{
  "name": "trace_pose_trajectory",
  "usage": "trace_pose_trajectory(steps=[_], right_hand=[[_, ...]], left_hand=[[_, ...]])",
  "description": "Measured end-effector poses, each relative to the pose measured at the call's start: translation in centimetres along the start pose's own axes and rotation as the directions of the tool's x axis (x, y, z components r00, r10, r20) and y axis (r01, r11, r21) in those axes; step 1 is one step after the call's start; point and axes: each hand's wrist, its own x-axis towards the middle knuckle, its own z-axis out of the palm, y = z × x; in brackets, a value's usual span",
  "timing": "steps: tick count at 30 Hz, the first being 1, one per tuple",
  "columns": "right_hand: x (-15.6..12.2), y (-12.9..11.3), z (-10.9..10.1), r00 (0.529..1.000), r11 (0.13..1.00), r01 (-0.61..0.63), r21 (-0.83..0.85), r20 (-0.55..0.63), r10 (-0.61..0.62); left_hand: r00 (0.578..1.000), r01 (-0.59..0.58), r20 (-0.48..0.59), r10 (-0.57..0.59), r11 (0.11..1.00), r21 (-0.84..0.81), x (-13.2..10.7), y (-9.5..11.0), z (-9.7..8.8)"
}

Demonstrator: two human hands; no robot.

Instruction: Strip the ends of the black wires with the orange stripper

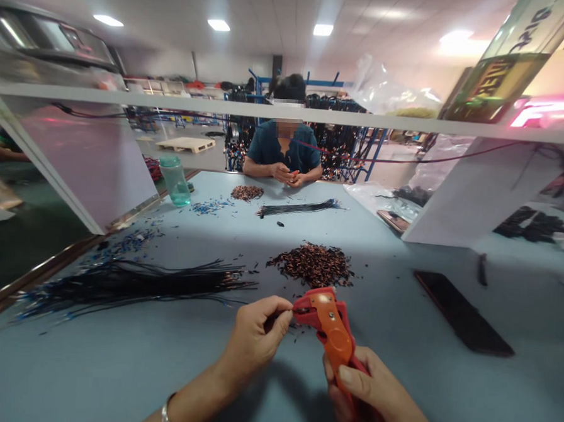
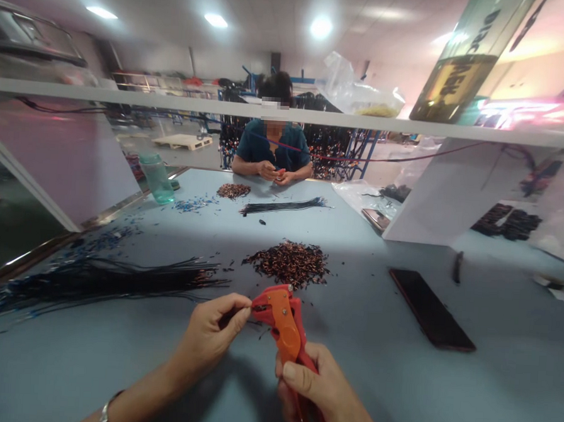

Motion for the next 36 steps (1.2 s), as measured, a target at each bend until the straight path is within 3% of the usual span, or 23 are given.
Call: trace_pose_trajectory(steps=[7,13,17,21,25,29,32,34,36], right_hand=[[-0.5,-0.6,-0.1,0.999,0.998,-0.018,0.063,-0.026,0.019],[-0.8,-1.9,-0.9,0.981,0.976,0.123,0.182,-0.174,-0.091],[-0.3,-1.9,-0.7,0.983,0.987,0.153,0.041,-0.105,-0.148],[-0.1,-1.9,-0.3,0.962,0.930,0.240,-0.278,-0.059,-0.266],[-0.5,-1.7,-0.4,0.914,0.694,0.267,-0.669,-0.052,-0.402],[-0.2,-1.1,-0.4,0.808,0.304,0.343,-0.889,0.114,-0.578],[0.3,-0.5,-0.2,0.743,0.032,0.348,-0.937,0.254,-0.619],[0.6,-0.3,-0.1,0.737,-0.066,0.321,-0.945,0.293,-0.609],[0.7,-0.2,0.0,0.742,-0.097,0.303,-0.948,0.298,-0.601]], left_hand=[[1.000,-0.005,-0.016,0.006,0.999,0.038,0.3,-0.4,0.1],[0.984,0.148,-0.102,-0.149,0.989,-0.019,0.7,-0.5,-0.4],[0.982,0.178,-0.043,-0.183,0.979,-0.094,0.6,-0.2,-0.1],[0.970,0.240,0.002,-0.245,0.951,-0.196,0.4,-0.1,0.3],[0.958,0.285,0.059,-0.280,0.910,-0.300,0.4,0.1,0.3],[0.949,0.316,0.147,-0.280,0.857,-0.407,0.1,0.3,0.6],[0.935,0.354,0.229,-0.272,0.784,-0.510,-0.3,-0.1,1.2],[0.916,0.399,0.278,-0.288,0.723,-0.564,-0.5,-0.4,1.6],[0.898,0.439,0.314,-0.309,0.670,-0.599,-0.7,-0.6,1.9]])
